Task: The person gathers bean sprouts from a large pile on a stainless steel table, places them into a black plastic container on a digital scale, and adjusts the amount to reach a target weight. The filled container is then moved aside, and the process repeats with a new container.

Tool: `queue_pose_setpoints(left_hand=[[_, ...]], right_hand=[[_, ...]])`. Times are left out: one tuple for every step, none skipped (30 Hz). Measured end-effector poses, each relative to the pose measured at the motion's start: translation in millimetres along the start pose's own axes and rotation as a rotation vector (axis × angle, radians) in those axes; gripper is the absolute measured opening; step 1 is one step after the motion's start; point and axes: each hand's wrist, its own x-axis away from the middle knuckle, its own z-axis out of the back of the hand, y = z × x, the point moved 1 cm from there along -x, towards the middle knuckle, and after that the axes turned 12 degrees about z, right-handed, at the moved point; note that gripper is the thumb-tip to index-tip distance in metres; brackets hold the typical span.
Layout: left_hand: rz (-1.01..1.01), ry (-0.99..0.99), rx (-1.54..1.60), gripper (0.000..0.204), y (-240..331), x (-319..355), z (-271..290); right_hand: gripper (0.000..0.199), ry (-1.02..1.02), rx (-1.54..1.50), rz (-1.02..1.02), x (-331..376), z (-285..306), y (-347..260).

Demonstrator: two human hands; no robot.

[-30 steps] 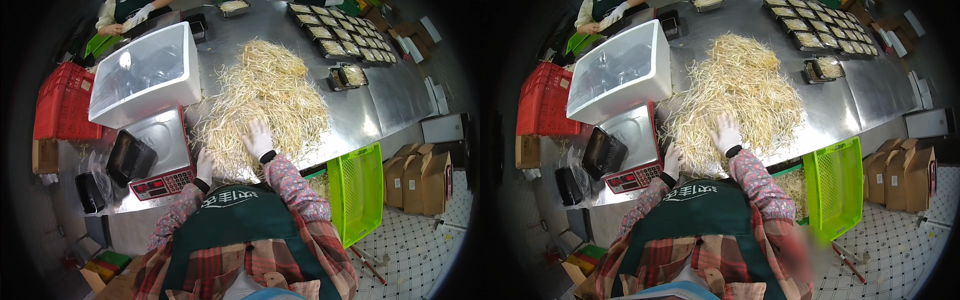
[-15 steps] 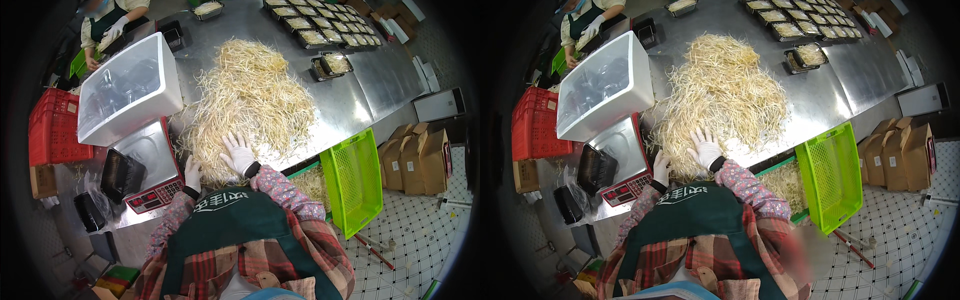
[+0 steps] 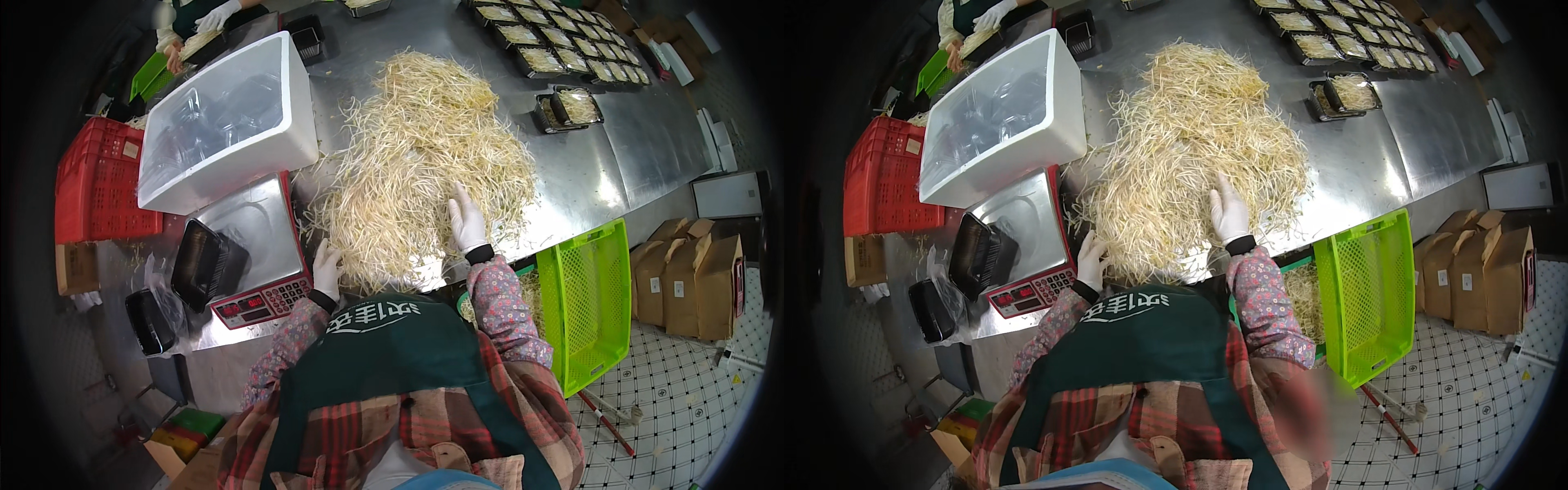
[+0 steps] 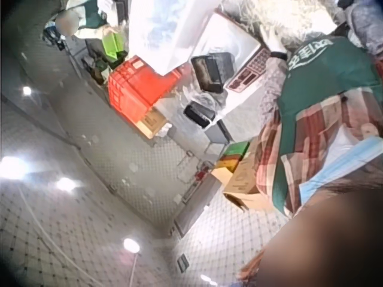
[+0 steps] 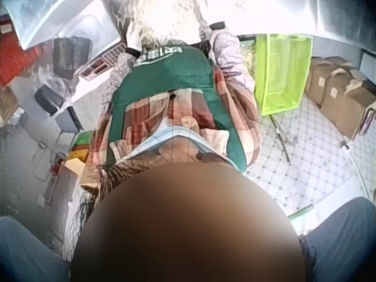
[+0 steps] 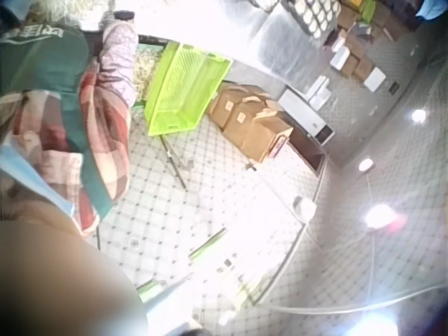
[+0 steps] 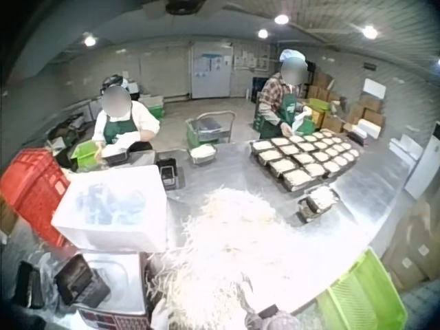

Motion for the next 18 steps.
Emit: queue_pose_setpoints(left_hand=[[-0.004, 0.017, 0.009, 0.063, -1, 0, 1], [-0.008, 0.029, 0.016, 0.062, -2, -1, -1], [-0.013, 0.038, 0.021, 0.061, -2, -2, -2], [-0.008, 0.038, 0.016, 0.061, -2, -1, -3], [-0.004, 0.039, 0.012, 0.061, -2, -1, -3], [-0.001, 0.041, 0.008, 0.061, -1, 0, -2], [0.003, 0.037, 0.004, 0.061, -1, 0, -2], [0.007, 0.032, 0.001, 0.062, 0, 1, -2], [0.009, 0.025, 0.001, 0.063, 1, 2, -2], [0.005, 0.027, -0.004, 0.063, 1, 1, -3], [0.003, 0.037, -0.011, 0.063, 1, 2, -2], [0.004, 0.039, -0.022, 0.063, 1, 2, -3], [0.004, 0.037, -0.020, 0.063, 2, 2, -3], [0.002, 0.037, -0.014, 0.063, 1, 1, -3], [0.001, 0.039, -0.009, 0.063, 1, 0, -2], [-0.001, 0.041, -0.005, 0.063, 0, 0, -2], [-0.005, 0.046, 0.001, 0.063, 0, 0, -1], [-0.004, 0.041, 0.002, 0.063, 0, 0, -3]], right_hand=[[0.046, 0.041, 0.004, -0.010, -2, 5, -1], [0.041, 0.110, -0.071, 0.024, -2, 5, -6], [0.040, 0.050, -0.129, 0.085, 4, -3, -9], [0.038, -0.010, -0.188, 0.147, 12, -15, -12], [0.037, -0.072, -0.248, 0.211, 18, -22, -15], [0.034, -0.162, -0.060, 0.233, 22, -24, -14], [0.034, -0.068, -0.098, 0.154, 21, -23, -8], [0.034, 0.025, -0.134, 0.076, 19, -20, 6], [0.034, 0.119, -0.169, 0.001, 13, -13, 15], [0.033, 0.231, -0.176, 0.021, 3, -3, 24], [0.031, 0.245, -0.185, -0.020, -7, 11, 24], [0.031, 0.251, -0.140, -0.021, -14, 20, 29], [0.032, 0.257, -0.095, -0.022, -18, 26, 31], [0.031, 0.201, -0.110, -0.040, -19, 25, 27], [0.031, 0.143, -0.125, -0.058, -20, 21, 17], [0.031, 0.084, -0.140, -0.076, -19, 16, 5], [0.032, -0.073, -0.096, -0.048, -17, 14, -25], [0.034, -0.218, -0.103, -0.005, -7, 1, -26]])
